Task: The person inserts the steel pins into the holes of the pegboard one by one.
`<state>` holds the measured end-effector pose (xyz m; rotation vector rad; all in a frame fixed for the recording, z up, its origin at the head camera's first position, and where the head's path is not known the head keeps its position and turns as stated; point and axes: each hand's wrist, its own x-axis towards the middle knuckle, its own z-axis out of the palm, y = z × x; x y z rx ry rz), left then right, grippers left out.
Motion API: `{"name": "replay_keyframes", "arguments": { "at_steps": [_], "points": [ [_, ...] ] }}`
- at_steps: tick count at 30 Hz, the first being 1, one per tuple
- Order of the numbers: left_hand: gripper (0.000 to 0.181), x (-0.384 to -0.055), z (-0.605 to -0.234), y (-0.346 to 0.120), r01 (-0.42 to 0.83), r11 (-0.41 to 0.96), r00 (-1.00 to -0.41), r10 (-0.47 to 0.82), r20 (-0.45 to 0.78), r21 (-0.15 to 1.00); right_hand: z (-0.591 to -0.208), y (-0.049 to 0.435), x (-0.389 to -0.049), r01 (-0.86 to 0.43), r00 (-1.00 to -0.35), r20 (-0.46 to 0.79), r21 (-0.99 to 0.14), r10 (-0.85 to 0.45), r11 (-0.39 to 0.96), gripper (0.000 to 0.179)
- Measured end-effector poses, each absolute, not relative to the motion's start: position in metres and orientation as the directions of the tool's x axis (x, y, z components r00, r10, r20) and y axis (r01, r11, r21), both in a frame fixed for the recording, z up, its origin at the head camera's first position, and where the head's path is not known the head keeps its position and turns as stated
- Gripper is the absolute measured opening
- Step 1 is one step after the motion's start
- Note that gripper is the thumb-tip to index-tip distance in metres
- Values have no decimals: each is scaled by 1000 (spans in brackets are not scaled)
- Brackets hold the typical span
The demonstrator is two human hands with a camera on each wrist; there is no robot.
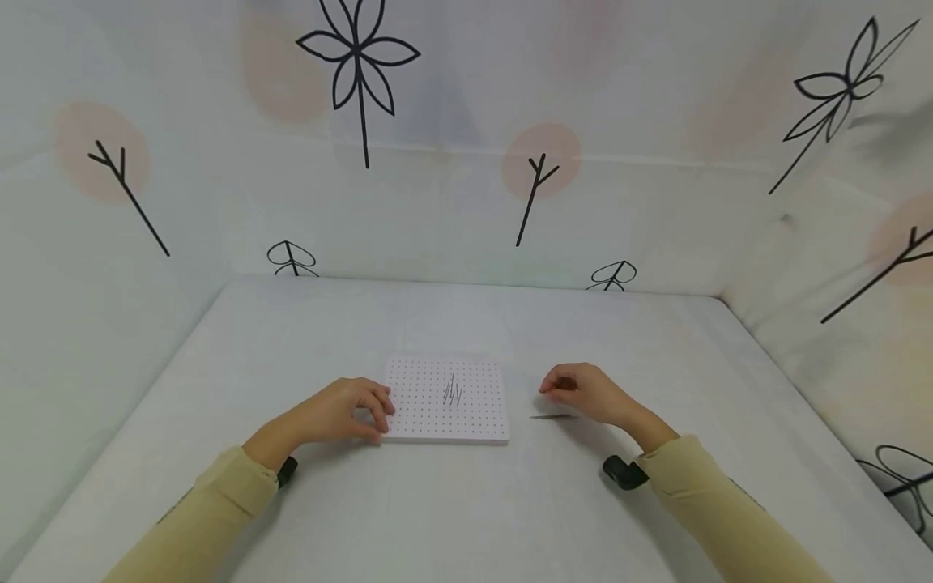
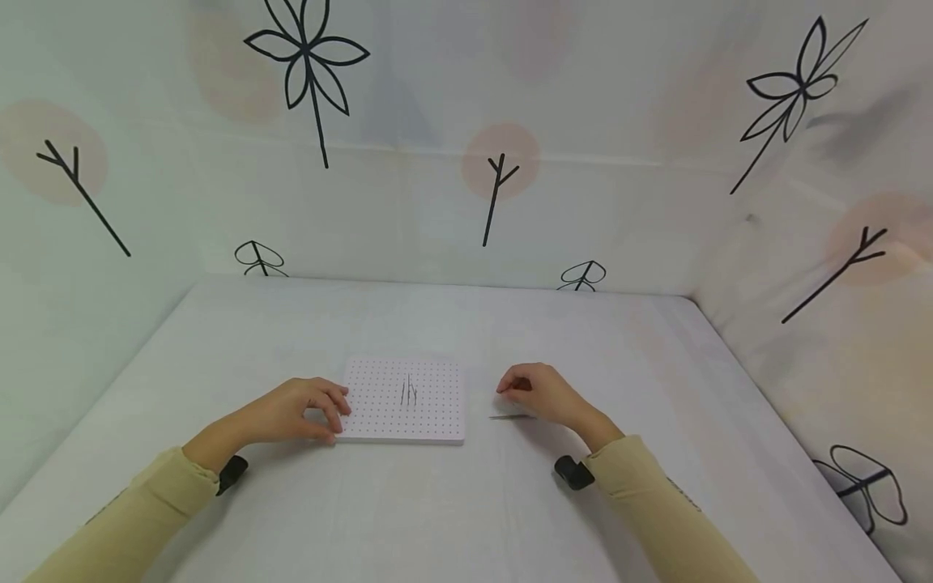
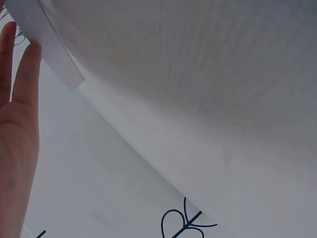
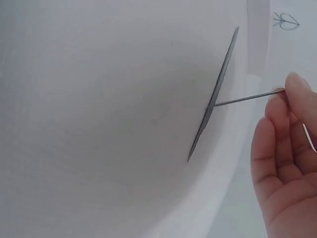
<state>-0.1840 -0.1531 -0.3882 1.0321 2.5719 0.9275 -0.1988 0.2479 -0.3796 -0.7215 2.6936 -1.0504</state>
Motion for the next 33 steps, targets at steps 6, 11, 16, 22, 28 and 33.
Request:
{"name": "replay_keyframes", "arguments": {
  "at_steps": [6, 11, 16, 22, 28, 33],
  "points": [
    [12, -184, -389, -153, 540, 551, -728, 685, 25, 636, -380, 243, -197, -369, -882, 61, -706, -467, 605, 4],
    [13, -183, -388, -152, 539, 548, -728, 685, 27, 640, -380, 240, -195, -368, -889, 95, -730, -447, 576, 5],
    [13, -183, -388, -151, 540, 547, -728, 685, 28, 640, -382, 239, -195, -333, -888, 74, -784, -453, 525, 6],
    [13, -183, -387, -151, 541, 546, -728, 685, 31, 640, -385, 239, -194, -326, -883, 48, -777, -466, 538, 5],
    [13, -183, -387, -152, 547, 546, -726, 687, 35, 635, -385, 238, -194, -347, -886, 70, -755, -458, 557, 6],
    [13, -184, -387, -153, 541, 559, -732, 680, 26, 628, -381, 233, -195, -342, -888, 83, -777, -453, 528, 9]
  ]
}}
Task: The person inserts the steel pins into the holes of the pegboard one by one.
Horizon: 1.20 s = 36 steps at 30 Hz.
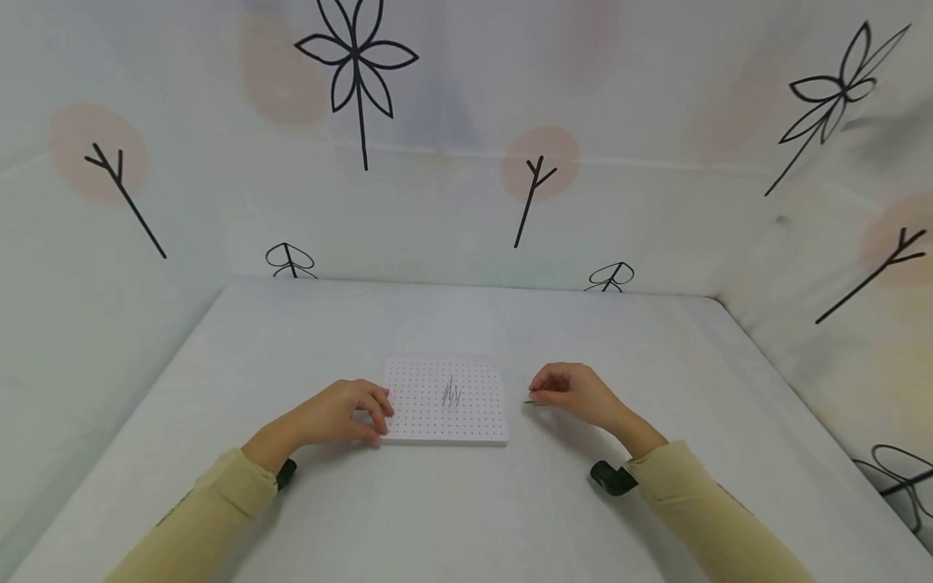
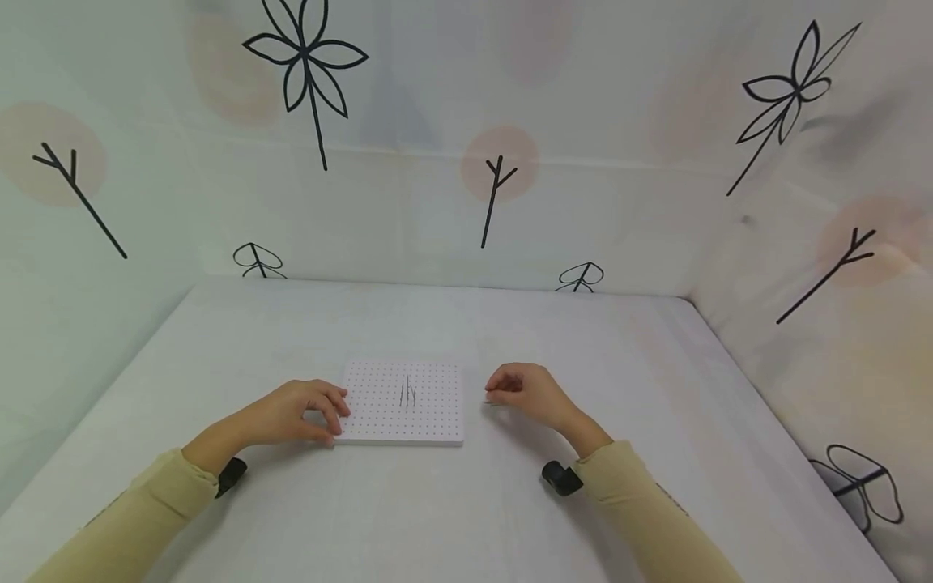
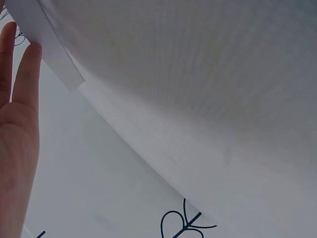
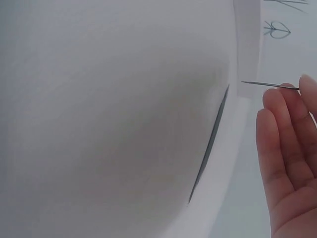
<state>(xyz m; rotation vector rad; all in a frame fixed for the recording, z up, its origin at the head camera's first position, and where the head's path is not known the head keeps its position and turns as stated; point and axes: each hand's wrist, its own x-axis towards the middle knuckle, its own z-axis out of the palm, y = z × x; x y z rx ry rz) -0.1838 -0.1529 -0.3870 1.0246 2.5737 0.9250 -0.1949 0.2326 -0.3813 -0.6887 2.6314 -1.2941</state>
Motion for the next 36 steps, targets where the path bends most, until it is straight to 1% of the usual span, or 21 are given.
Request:
{"name": "replay_keyframes", "arguments": {
  "at_steps": [10, 18, 30, 36],
  "points": [
    [13, -183, -386, -152, 517, 566, -742, 671, 6, 643, -377, 215, -196, -311, -887, 88, -838, -453, 447, 9],
    [11, -183, -385, -153, 518, 561, -738, 675, 5, 646, -374, 201, -196, -343, -887, 113, -810, -448, 475, 9],
    [11, -184, -385, -153, 533, 547, -728, 685, 19, 646, -372, 183, -198, -344, -878, 129, -839, -461, 421, 9],
    [12, -185, -387, -154, 545, 537, -721, 692, 33, 644, -356, 171, -188, -351, -867, 127, -843, -482, 408, 7]
  ]
}}
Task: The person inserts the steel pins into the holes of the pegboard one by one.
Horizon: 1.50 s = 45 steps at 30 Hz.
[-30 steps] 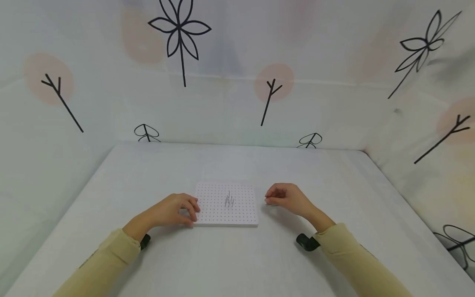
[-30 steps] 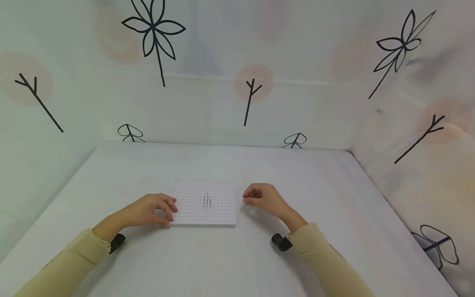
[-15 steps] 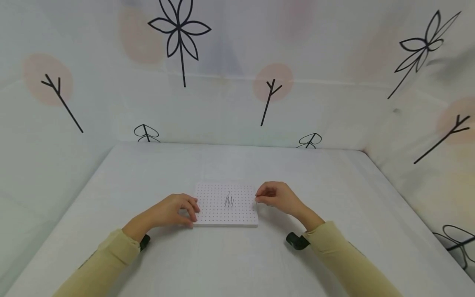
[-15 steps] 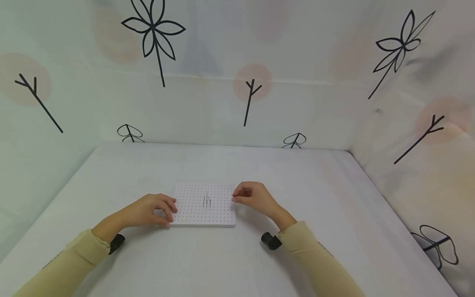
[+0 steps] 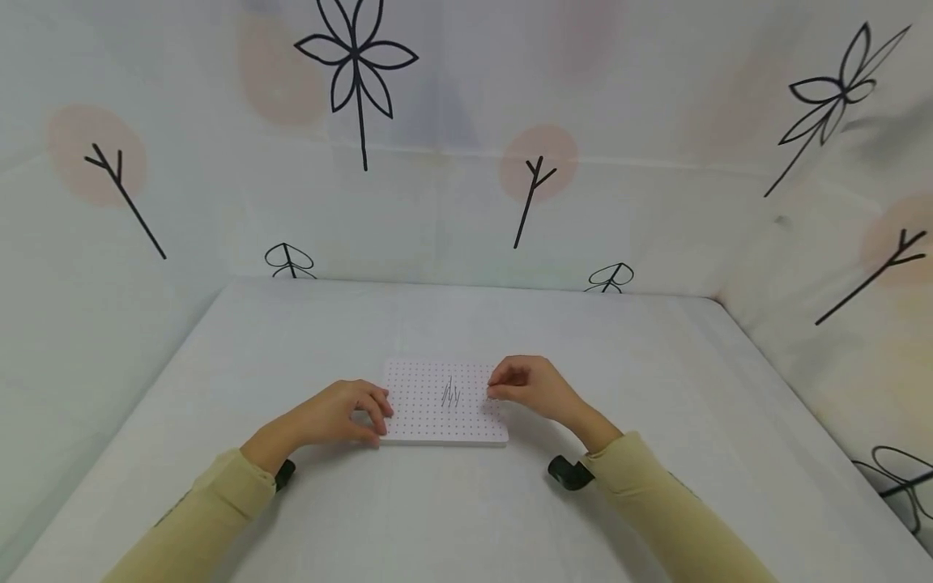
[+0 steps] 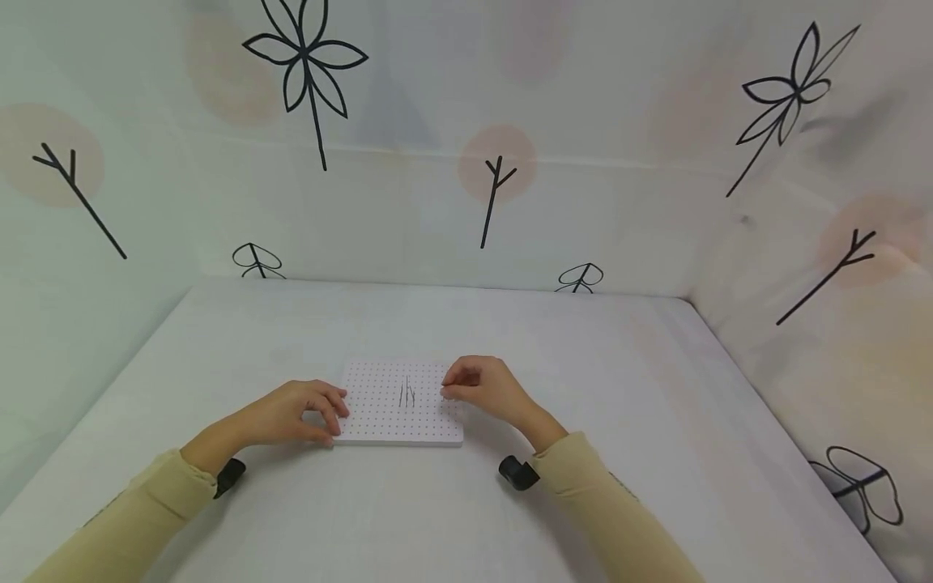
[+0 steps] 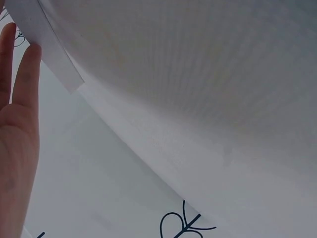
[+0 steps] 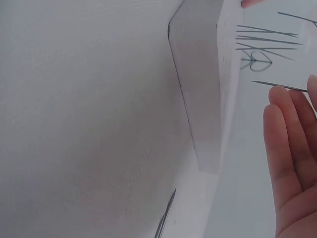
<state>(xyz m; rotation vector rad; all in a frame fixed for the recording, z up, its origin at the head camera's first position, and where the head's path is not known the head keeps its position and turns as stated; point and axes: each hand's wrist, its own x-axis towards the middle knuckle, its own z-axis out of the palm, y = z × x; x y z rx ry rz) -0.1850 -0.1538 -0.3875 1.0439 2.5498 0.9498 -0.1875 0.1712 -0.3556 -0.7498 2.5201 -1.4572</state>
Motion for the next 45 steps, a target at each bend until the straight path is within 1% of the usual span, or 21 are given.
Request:
{"name": "replay_keyframes", "arguments": {
  "at_steps": [6, 15, 29, 36, 45],
  "points": [
    [13, -185, -389, -154, 547, 533, -720, 693, 38, 646, -374, 171, -198, -364, -857, 144, -849, -494, 384, 9],
    [13, -185, -389, -155, 553, 528, -718, 695, 46, 644, -377, 161, -197, -375, -849, 154, -849, -505, 372, 10],
    [13, -185, -388, -155, 536, 542, -725, 688, 24, 647, -380, 148, -195, -352, -841, 126, -866, -527, 355, 8],
    [13, -185, -388, -155, 539, 541, -725, 689, 27, 646, -380, 140, -192, -363, -834, 139, -868, -535, 340, 7],
    [13, -185, -389, -155, 535, 538, -724, 689, 25, 652, -385, 131, -193, -383, -831, 150, -852, -535, 356, 7]
  ]
}}
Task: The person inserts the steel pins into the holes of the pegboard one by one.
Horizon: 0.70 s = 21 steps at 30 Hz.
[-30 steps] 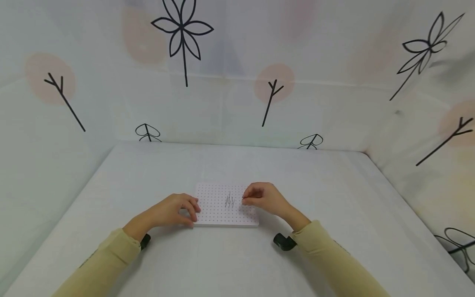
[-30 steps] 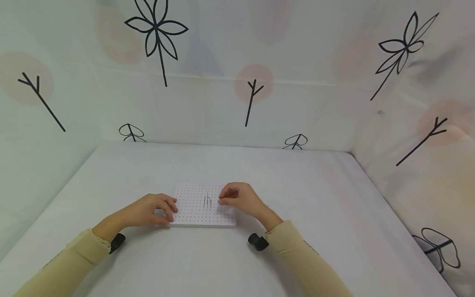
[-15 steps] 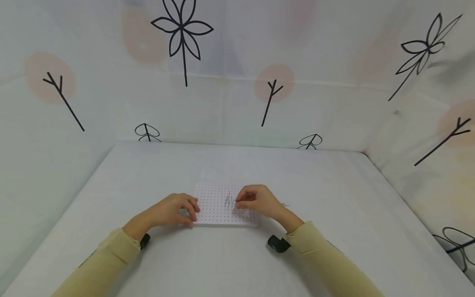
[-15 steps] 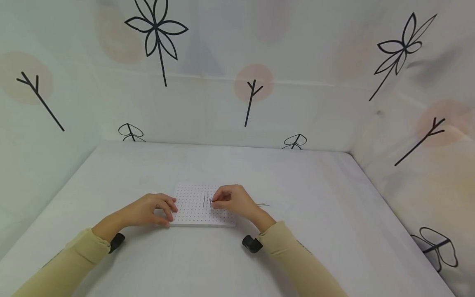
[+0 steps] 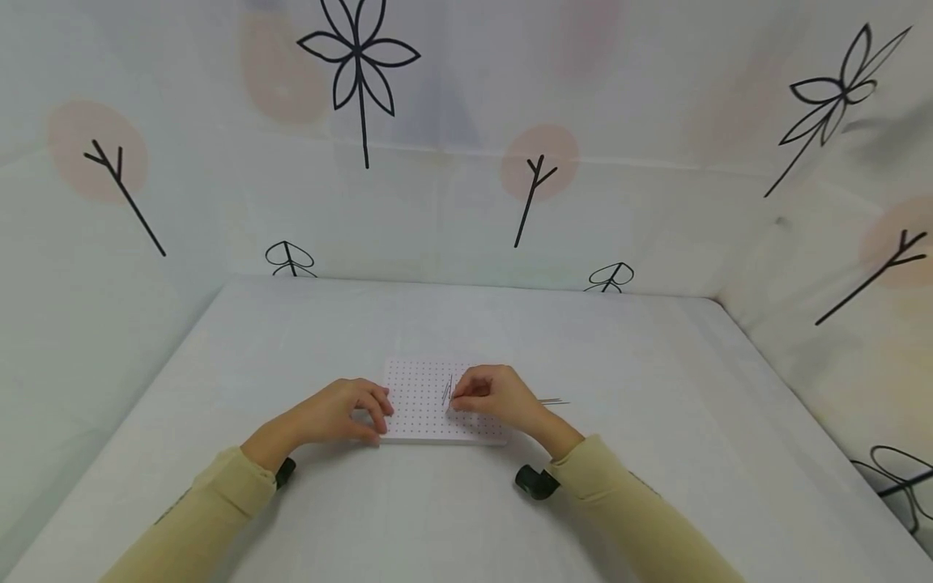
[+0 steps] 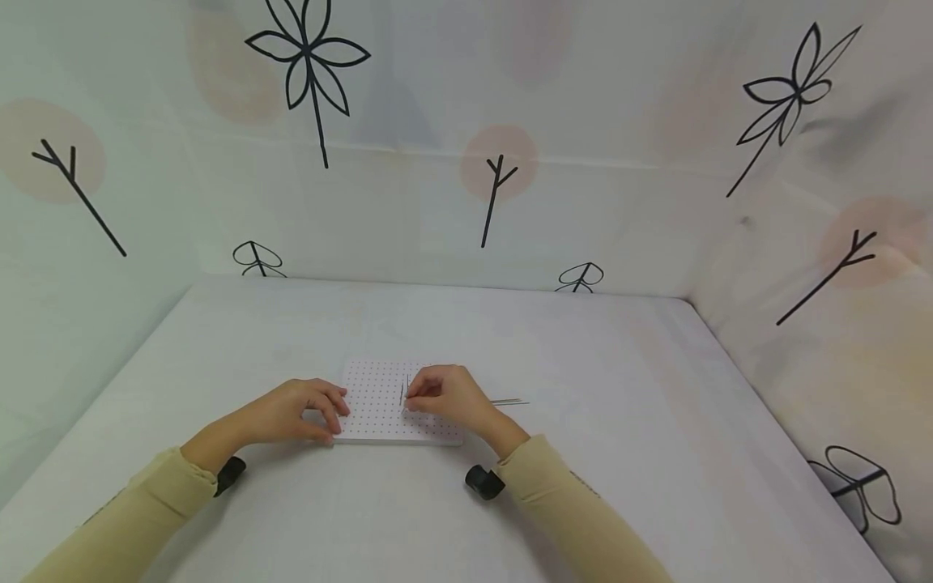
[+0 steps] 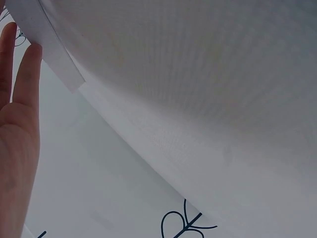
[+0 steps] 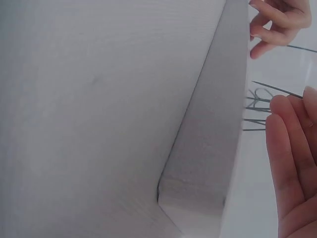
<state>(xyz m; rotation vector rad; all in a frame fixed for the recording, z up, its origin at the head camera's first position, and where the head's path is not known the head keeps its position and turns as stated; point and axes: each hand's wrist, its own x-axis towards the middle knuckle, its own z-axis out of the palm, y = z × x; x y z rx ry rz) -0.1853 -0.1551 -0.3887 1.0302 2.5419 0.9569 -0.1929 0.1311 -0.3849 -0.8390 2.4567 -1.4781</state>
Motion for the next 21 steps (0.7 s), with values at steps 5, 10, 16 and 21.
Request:
{"name": "replay_keyframes", "arguments": {
  "at_steps": [5, 10, 16, 21],
  "points": [
    [13, -186, -389, -155, 532, 537, -725, 689, 25, 655, -386, 128, -195, -386, -832, 150, -848, -534, 363, 7],
    [13, -186, -388, -155, 540, 537, -722, 692, 29, 648, -386, 126, -195, -397, -838, 159, -833, -522, 384, 7],
    [13, -185, -388, -155, 536, 538, -723, 690, 25, 650, -387, 125, -193, -414, -843, 173, -814, -510, 407, 7],
    [14, -186, -389, -155, 541, 538, -723, 690, 30, 646, -385, 124, -191, -396, -852, 147, -807, -502, 437, 5]
  ]
}}
